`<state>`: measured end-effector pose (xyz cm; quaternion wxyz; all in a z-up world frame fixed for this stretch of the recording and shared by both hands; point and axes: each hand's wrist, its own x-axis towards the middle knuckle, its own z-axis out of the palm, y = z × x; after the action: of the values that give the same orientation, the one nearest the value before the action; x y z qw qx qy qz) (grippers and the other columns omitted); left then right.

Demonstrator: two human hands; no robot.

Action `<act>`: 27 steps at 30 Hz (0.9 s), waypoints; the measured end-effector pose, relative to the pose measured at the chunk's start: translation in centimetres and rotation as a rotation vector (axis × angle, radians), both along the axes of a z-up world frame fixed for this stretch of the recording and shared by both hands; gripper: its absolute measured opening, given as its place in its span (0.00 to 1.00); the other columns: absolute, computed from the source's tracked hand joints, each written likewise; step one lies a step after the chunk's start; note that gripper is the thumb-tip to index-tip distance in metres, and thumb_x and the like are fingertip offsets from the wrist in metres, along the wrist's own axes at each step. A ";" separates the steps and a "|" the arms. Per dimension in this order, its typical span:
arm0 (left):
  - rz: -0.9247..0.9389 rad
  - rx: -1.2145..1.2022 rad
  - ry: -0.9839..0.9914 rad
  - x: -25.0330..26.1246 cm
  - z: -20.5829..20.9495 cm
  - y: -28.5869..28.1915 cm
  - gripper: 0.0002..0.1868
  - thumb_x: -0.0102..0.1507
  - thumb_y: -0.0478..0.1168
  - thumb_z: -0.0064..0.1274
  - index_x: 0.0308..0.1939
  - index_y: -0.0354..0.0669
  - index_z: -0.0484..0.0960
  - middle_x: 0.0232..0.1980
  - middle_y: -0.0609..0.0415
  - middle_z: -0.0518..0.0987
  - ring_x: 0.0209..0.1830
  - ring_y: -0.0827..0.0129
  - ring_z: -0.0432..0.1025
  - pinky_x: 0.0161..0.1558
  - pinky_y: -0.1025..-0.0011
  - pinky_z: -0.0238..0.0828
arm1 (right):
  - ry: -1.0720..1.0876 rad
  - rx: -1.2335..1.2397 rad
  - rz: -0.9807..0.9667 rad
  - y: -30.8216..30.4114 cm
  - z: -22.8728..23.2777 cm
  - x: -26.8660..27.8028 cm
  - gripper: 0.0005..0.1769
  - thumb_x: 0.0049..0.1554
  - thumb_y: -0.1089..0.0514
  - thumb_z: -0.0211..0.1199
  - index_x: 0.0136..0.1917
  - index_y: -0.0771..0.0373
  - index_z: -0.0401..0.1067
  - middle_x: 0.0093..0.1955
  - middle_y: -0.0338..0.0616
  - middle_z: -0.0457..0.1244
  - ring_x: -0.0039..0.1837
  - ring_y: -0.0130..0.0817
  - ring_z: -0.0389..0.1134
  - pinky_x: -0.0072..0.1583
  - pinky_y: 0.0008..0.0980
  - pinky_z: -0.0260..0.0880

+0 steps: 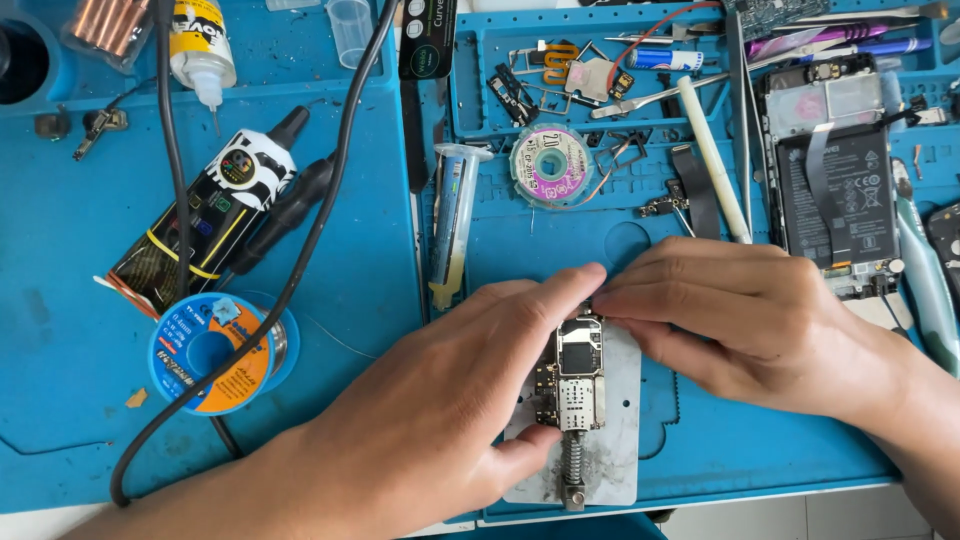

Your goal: The person uses a soldering iron and solder wire to work on a small circuit board placed on a blue mat. They then secure the circuit board into a metal vise and continue to manipulate it with their hands.

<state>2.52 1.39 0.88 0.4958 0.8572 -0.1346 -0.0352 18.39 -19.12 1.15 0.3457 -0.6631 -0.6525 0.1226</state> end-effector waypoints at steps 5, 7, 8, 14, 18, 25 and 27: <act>-0.021 0.006 -0.009 0.0 -0.3 0.1 0.53 0.57 0.35 0.67 0.78 0.36 0.47 0.74 0.34 0.66 0.74 0.42 0.65 0.65 0.50 0.69 | -0.029 -0.008 -0.040 -0.2 -0.4 -0.2 0.10 0.60 0.64 0.56 0.52 0.73 0.72 0.47 0.51 0.68 0.48 0.51 0.72 0.49 0.39 0.77; -0.022 0.008 0.005 0.0 -0.3 0.2 0.55 0.57 0.35 0.68 0.78 0.39 0.45 0.73 0.34 0.67 0.72 0.40 0.67 0.61 0.49 0.72 | -0.038 -0.017 -0.053 -0.2 -0.4 -0.4 0.10 0.60 0.65 0.56 0.52 0.72 0.72 0.46 0.49 0.68 0.48 0.50 0.73 0.49 0.37 0.77; -0.031 0.011 0.005 0.0 -0.5 0.2 0.55 0.57 0.34 0.67 0.79 0.38 0.45 0.71 0.34 0.68 0.69 0.41 0.67 0.59 0.49 0.71 | -0.049 -0.014 -0.059 -0.1 -0.4 -0.4 0.09 0.59 0.65 0.57 0.52 0.72 0.71 0.46 0.49 0.68 0.47 0.49 0.73 0.48 0.37 0.77; -0.052 0.005 -0.029 0.1 -1.0 0.2 0.57 0.54 0.33 0.68 0.78 0.35 0.45 0.67 0.36 0.71 0.67 0.42 0.66 0.60 0.51 0.69 | -0.125 0.006 -0.076 0.2 -0.5 -0.9 0.08 0.58 0.64 0.59 0.49 0.72 0.72 0.44 0.50 0.68 0.46 0.48 0.73 0.49 0.37 0.77; -0.035 0.042 -0.079 0.1 -1.0 0.1 0.57 0.53 0.33 0.68 0.78 0.33 0.46 0.66 0.35 0.72 0.64 0.44 0.66 0.62 0.52 0.67 | -0.162 0.019 -0.066 0.2 -0.7 -0.9 0.09 0.58 0.63 0.59 0.48 0.72 0.72 0.44 0.50 0.67 0.45 0.50 0.72 0.49 0.39 0.77; -0.019 0.022 -0.105 0.1 -1.1 0.2 0.58 0.51 0.30 0.68 0.78 0.32 0.47 0.65 0.36 0.74 0.64 0.44 0.67 0.60 0.52 0.69 | -0.222 0.026 -0.053 0.4 -0.5 -1.0 0.10 0.58 0.62 0.60 0.47 0.74 0.73 0.43 0.50 0.67 0.43 0.50 0.72 0.47 0.39 0.77; -0.023 0.004 -0.090 0.2 -1.1 0.2 0.57 0.52 0.30 0.69 0.78 0.32 0.47 0.65 0.36 0.74 0.66 0.43 0.67 0.61 0.51 0.69 | -0.241 0.015 -0.039 0.4 -0.4 -0.9 0.10 0.58 0.61 0.60 0.47 0.73 0.73 0.43 0.49 0.68 0.44 0.50 0.72 0.48 0.39 0.78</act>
<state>2.73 1.60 -0.19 0.4869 0.8574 -0.1666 -0.0025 17.52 -18.73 0.75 0.2723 -0.6830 -0.6770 0.0303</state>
